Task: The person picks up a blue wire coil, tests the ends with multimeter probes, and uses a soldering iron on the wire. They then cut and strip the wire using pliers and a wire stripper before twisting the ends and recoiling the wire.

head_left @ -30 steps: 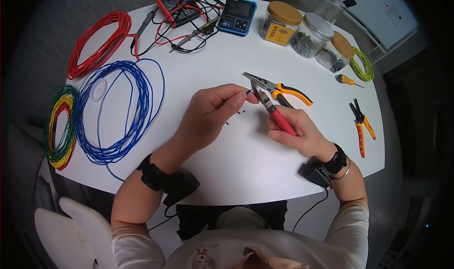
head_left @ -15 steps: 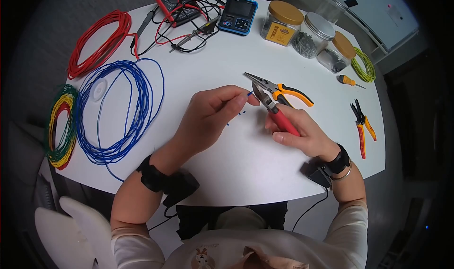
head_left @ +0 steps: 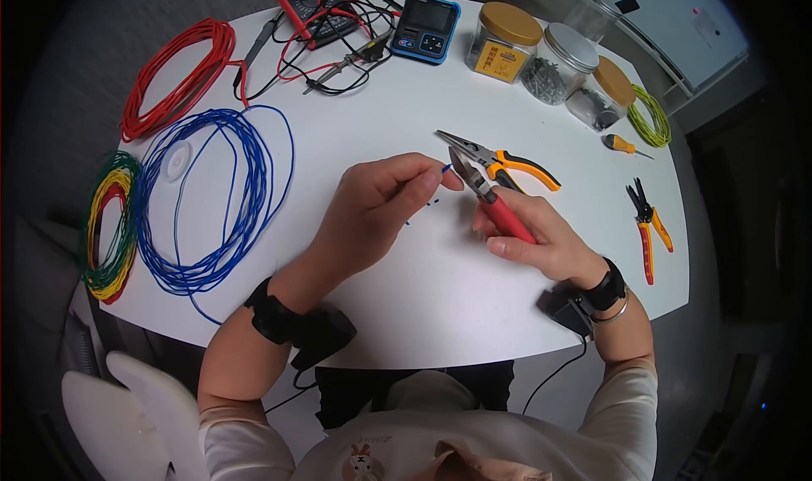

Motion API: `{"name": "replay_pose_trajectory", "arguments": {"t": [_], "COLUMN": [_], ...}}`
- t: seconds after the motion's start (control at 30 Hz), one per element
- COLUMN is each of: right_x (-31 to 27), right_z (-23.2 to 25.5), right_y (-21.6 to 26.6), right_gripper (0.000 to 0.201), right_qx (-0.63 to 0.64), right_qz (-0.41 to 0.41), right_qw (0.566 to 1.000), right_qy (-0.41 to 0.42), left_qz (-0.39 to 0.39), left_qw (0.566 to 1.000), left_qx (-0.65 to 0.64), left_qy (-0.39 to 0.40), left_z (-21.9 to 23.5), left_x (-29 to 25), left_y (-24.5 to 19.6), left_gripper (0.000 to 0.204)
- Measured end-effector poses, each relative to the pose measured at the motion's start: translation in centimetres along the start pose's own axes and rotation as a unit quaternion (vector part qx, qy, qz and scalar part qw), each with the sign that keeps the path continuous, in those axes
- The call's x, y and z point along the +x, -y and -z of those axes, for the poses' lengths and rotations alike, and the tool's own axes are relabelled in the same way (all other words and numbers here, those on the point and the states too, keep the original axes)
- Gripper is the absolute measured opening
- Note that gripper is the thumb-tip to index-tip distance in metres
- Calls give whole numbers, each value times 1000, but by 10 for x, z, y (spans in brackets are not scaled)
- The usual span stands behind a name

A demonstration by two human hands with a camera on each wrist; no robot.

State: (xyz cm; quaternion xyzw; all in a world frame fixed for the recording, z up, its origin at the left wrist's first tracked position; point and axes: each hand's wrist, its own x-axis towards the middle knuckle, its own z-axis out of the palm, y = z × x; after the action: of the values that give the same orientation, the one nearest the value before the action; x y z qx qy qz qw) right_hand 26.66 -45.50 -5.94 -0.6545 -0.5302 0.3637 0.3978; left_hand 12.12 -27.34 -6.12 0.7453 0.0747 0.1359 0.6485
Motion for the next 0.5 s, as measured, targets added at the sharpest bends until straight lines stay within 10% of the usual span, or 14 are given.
{"name": "replay_pose_trajectory", "arguments": {"t": [0.5], "right_x": [0], "right_z": [-1], "right_y": [1], "right_gripper": [26], "right_qx": [1], "right_qz": [-2], "right_qw": [1000], "right_qy": [4], "left_qz": [7], "left_qw": [1000], "left_qx": [0], "left_qy": [3], "left_z": [1], "left_x": [0], "left_y": [-1], "left_gripper": [27]}}
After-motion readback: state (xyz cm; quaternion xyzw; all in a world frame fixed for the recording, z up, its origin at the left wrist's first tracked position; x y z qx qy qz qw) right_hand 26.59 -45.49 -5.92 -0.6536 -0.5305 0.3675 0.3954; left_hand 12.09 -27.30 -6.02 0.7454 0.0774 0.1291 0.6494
